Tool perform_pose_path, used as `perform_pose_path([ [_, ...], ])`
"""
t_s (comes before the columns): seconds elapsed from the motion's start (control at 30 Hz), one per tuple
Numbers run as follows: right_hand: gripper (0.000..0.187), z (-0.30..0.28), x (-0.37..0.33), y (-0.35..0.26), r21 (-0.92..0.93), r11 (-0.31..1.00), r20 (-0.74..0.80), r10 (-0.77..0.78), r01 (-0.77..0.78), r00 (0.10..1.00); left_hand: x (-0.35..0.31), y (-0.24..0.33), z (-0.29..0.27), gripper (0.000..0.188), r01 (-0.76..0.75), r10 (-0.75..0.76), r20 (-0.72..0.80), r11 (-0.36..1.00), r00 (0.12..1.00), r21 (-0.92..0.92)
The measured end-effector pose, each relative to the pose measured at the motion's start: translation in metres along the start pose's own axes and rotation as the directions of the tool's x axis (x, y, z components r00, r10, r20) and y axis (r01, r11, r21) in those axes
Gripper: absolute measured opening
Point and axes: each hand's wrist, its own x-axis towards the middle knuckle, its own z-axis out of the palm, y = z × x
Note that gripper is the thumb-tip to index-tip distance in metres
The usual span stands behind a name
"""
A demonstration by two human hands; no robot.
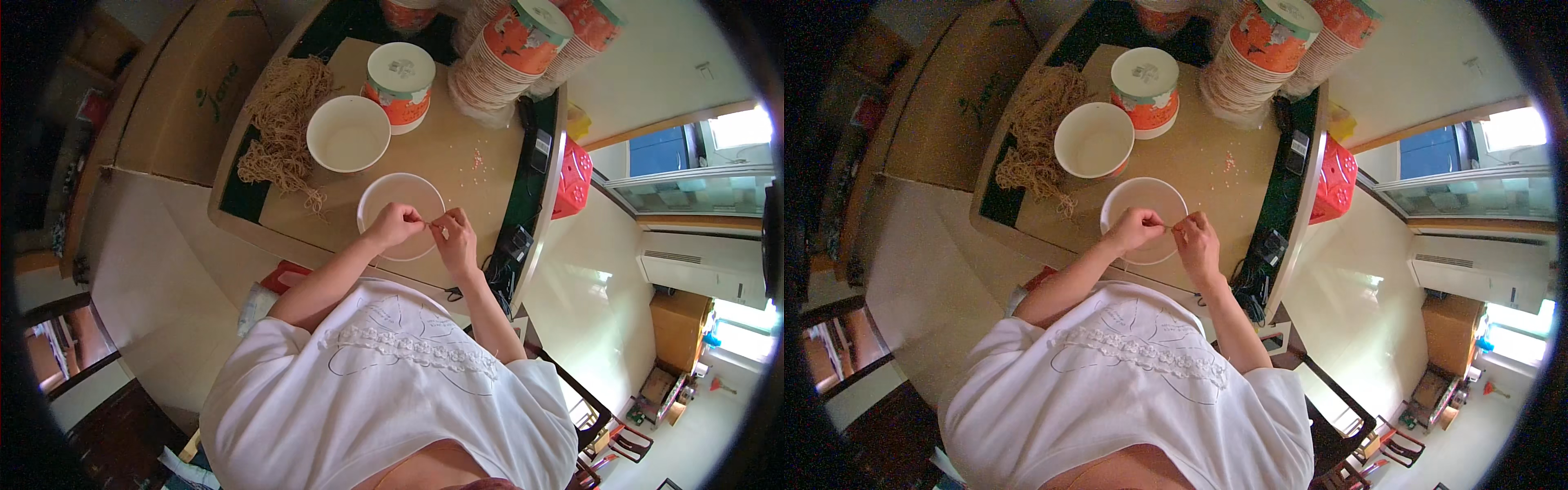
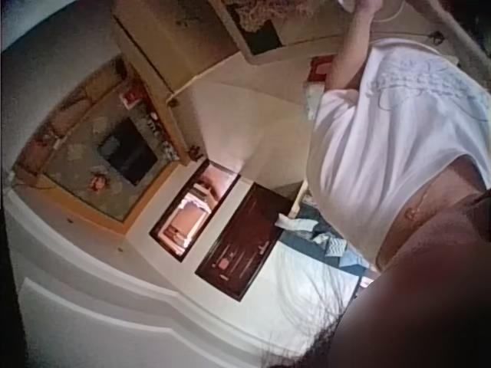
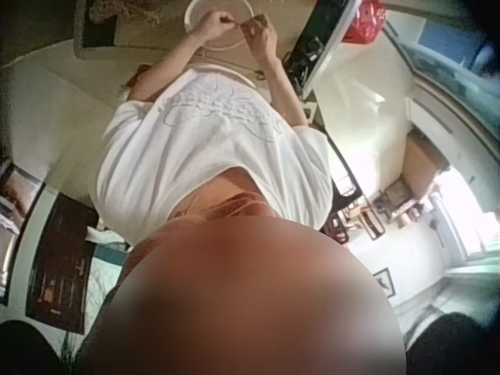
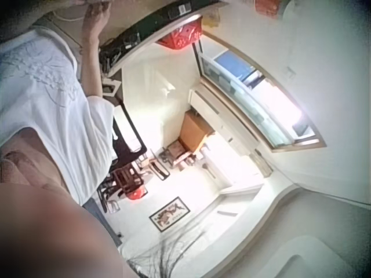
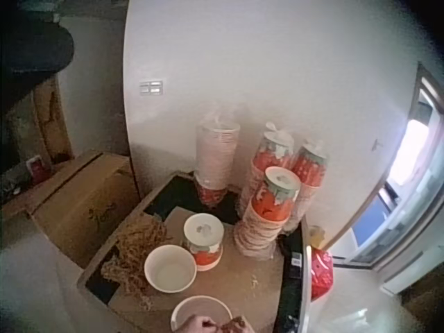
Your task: Manually attaching strings to pre-punched holes in paper cups for packaging.
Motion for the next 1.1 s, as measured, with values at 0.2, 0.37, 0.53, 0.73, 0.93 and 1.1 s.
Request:
perform_pose_path([
  [0.2, 0.006, -0.003, 0.002, -0.002, -0.046, 0.998, 0.023, -0.03, 0.031, 0.999, -0.002, 0.008, -0.004, 0.012, 0.023, -0.024, 0.023, 0.997, 0.999, 0.077],
  [0.37, 0.007, -0.001, 0.001, -0.003, -0.065, 0.997, 0.029, -0.034, 0.036, 0.999, -0.001, 0.013, 0.005, 0.011, -0.07, 0.077, -0.052, 0.99, 0.996, 0.126],
  [0.53, 0.007, -0.001, 0.001, -0.001, -0.08, 0.996, 0.036, -0.037, 0.039, 0.999, -0.004, 0.024, 0.006, 0.011, -0.095, 0.121, -0.057, 0.938, 0.991, 0.332],
  [0.73, 0.007, -0.001, 0.002, 0.001, -0.052, 0.991, 0.026, -0.121, 0.123, 0.992, -0.008, 0.02, 0.006, 0.009, -0.097, 0.128, -0.095, 0.957, 0.987, 0.274],
  [0.93, 0.006, 0.001, 0.002, 0.004, -0.006, 0.996, 0.003, -0.089, 0.089, 0.996, -0.01, 0.011, -0.004, 0.013, -0.01, 0.013, -0.059, 0.999, 0.998, 0.049],
  [1.1, 0.006, -0.003, 0.003, 0.0, 0.014, 0.999, 0.048, -0.041, 0.04, 0.998, -0.015, 0.015, -0.007, 0.012, -0.002, 0.005, -0.04, 0.998, 0.999, 0.065],
])
